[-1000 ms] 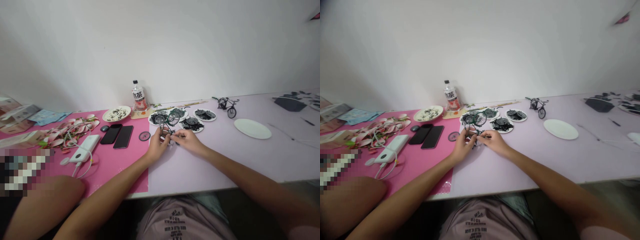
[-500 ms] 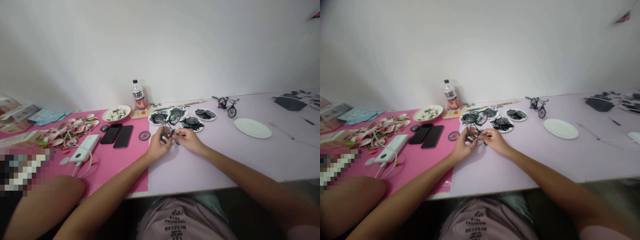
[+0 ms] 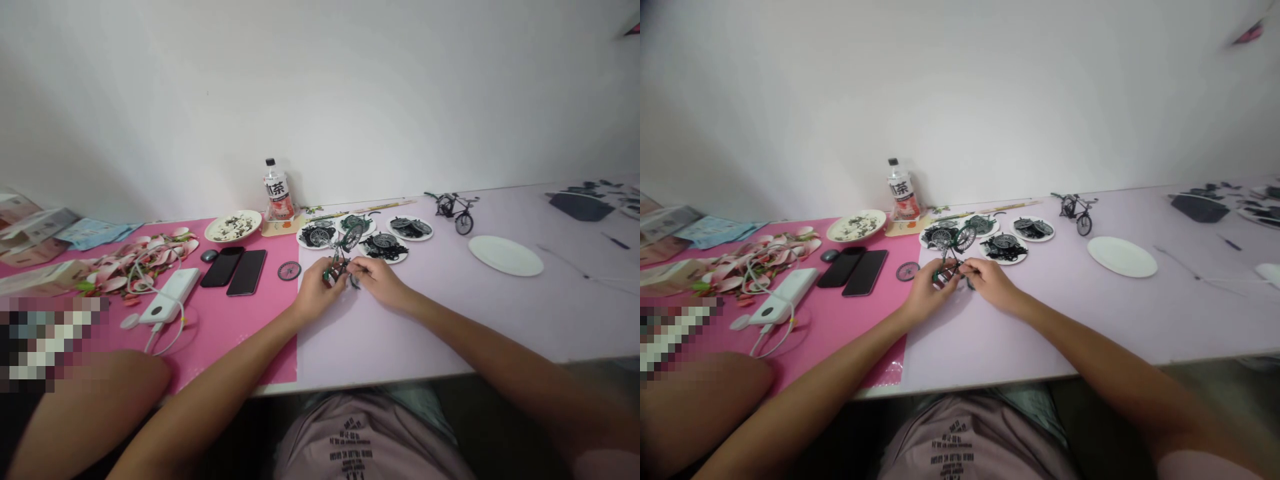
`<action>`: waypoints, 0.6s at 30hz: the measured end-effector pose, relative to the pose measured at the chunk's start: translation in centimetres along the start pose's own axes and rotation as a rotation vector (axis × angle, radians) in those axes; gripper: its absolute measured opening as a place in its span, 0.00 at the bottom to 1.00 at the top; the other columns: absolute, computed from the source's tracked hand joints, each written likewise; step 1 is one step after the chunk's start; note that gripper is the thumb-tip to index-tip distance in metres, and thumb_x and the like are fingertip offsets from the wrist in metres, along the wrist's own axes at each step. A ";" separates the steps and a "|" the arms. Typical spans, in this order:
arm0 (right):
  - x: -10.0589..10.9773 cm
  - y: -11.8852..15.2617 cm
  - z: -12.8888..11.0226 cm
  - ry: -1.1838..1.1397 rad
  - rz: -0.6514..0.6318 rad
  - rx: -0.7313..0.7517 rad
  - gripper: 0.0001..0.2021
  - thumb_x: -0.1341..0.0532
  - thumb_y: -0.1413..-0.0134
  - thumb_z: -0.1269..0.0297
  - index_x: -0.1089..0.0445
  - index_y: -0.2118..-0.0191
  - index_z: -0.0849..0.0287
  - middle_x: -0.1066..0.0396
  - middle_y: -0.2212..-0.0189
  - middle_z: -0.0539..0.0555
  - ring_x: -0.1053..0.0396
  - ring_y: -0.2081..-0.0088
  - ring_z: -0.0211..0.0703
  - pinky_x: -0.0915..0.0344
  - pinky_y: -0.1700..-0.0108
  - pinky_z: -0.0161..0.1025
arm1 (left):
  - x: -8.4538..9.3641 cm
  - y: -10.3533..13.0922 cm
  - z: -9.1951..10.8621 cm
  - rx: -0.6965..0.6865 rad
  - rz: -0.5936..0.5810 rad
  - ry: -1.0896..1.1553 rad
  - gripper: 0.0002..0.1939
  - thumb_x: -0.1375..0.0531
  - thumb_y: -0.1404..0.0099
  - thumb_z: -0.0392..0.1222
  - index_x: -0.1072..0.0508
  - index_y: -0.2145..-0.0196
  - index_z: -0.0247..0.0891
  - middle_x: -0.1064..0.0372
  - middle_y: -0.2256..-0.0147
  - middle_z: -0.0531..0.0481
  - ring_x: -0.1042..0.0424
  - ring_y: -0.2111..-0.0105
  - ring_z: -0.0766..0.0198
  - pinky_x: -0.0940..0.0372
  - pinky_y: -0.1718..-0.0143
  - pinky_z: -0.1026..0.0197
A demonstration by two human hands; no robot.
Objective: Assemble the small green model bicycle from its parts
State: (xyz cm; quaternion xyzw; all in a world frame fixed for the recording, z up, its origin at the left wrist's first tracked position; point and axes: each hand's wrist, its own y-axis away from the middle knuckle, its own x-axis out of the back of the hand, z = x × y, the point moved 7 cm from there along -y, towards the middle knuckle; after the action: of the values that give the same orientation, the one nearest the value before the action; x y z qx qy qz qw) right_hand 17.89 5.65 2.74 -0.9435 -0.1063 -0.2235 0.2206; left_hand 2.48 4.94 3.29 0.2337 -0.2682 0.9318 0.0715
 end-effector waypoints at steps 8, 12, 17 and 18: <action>0.1 0.2 -0.6 0.023 -0.035 -0.001 0.20 0.44 0.33 0.45 0.28 0.64 0.57 0.31 0.73 0.51 0.38 0.72 0.40 0.44 0.70 0.37 | 0.1 -0.1 -0.3 0.015 0.038 0.020 0.12 0.37 0.35 0.45 0.25 0.56 0.37 0.23 0.61 0.45 0.26 0.66 0.63 0.32 0.70 0.64; -0.1 0.3 -0.6 0.010 -0.060 -0.011 0.18 0.43 0.33 0.47 0.26 0.61 0.57 0.28 0.71 0.52 0.35 0.70 0.41 0.41 0.69 0.37 | 0.2 -0.1 -0.2 0.019 0.029 0.006 0.09 0.37 0.35 0.43 0.26 0.58 0.38 0.22 0.62 0.48 0.26 0.67 0.64 0.33 0.69 0.64; -0.3 0.4 0.1 -0.080 -0.054 -0.021 0.13 0.39 0.36 0.53 0.27 0.57 0.56 0.24 0.66 0.53 0.28 0.66 0.44 0.35 0.63 0.38 | 0.6 0.0 -0.2 0.063 0.044 -0.007 0.10 0.36 0.37 0.41 0.27 0.57 0.40 0.22 0.66 0.51 0.25 0.71 0.65 0.34 0.68 0.64; -0.3 0.5 0.1 -0.094 -0.059 -0.022 0.12 0.38 0.36 0.54 0.27 0.56 0.57 0.24 0.66 0.53 0.28 0.65 0.44 0.34 0.62 0.38 | 0.7 0.0 -0.1 0.062 0.047 -0.014 0.10 0.36 0.37 0.41 0.27 0.57 0.40 0.22 0.66 0.51 0.25 0.71 0.64 0.34 0.68 0.64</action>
State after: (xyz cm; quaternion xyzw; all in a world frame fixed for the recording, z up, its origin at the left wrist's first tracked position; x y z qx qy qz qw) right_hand 17.76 5.20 2.35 -0.9517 -0.1417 -0.1866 0.1984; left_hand 1.85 4.98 3.53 0.2359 -0.2450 0.9395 0.0402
